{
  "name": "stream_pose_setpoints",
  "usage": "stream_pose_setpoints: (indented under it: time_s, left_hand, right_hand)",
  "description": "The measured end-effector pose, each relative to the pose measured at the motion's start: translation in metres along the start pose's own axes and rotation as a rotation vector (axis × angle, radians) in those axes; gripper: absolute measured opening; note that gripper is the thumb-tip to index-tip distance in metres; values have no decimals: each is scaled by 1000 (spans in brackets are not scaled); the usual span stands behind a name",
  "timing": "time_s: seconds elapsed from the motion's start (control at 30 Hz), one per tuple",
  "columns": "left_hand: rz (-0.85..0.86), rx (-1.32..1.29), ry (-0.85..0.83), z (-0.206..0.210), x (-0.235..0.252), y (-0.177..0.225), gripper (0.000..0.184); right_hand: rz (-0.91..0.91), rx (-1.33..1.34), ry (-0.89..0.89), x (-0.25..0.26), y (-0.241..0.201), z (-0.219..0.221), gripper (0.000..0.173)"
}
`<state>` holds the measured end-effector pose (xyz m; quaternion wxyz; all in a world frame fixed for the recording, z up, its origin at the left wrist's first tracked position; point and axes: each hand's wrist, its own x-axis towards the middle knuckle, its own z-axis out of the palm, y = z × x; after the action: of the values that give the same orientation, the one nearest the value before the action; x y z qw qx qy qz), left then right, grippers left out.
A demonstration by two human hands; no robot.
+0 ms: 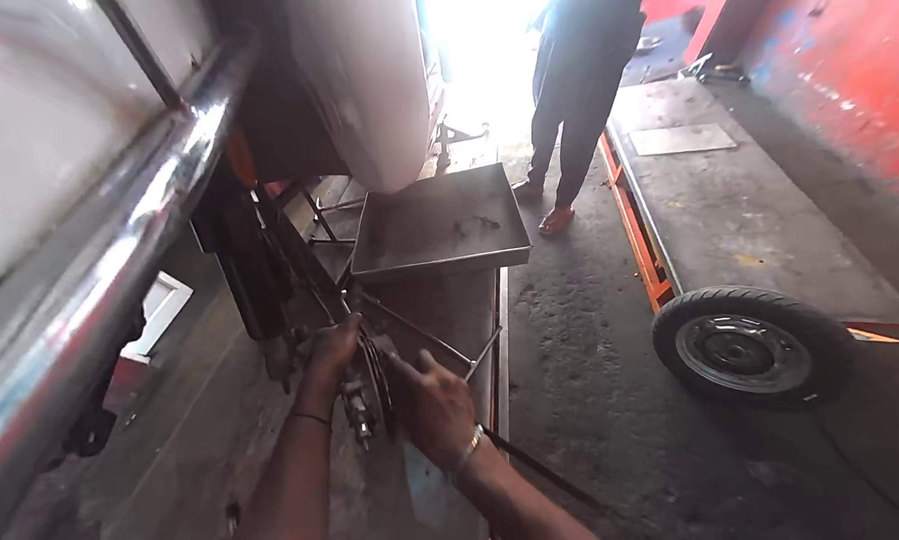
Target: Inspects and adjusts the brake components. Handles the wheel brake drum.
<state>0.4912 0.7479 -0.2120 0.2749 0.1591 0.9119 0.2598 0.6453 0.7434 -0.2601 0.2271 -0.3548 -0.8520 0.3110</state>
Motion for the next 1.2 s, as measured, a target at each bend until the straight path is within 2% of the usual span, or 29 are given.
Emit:
stream_pose_setpoints:
  time_s: [0.03,0.13,0.2,0.33,0.47,0.63,0.73,0.9,1.07,1.2]
  left_hand:
    - [-3,-8,-3,0,1,1,58]
    - [-27,10,-4,1,-4,0,60]
    - [-36,13,9,2,-5,0,61]
    - [-45,11,14,-1,-2,4,60]
    - [-32,49,22,1,-5,0,63]
    - [-9,69,25,0,-1,1,62]
    - [-7,107,7,-1,-7,0,63]
    - [-8,118,22,-2,-1,4,63]
    - [-14,108,18,-1,1,3,62]
    - [-18,103,34,-4,5,7,61]
  right_hand:
    - [-18,13,54,-6,3,0,34]
    - [31,28,-43,-1,5,-3,37]
    - [-49,39,78,3,13,11,33]
    - [-180,88,359,-20,26,32,36]
    - [-125,58,311,-5,19,33,31]
    - [-151,109,417,-25,26,40,36]
    - [-87,86,374,-10,17,40,28]
    - [-158,106,508,-26,26,52,32]
    - [-123,85,512,-4,27,53,27]
    - [-139,172,521,-24,29,58,31]
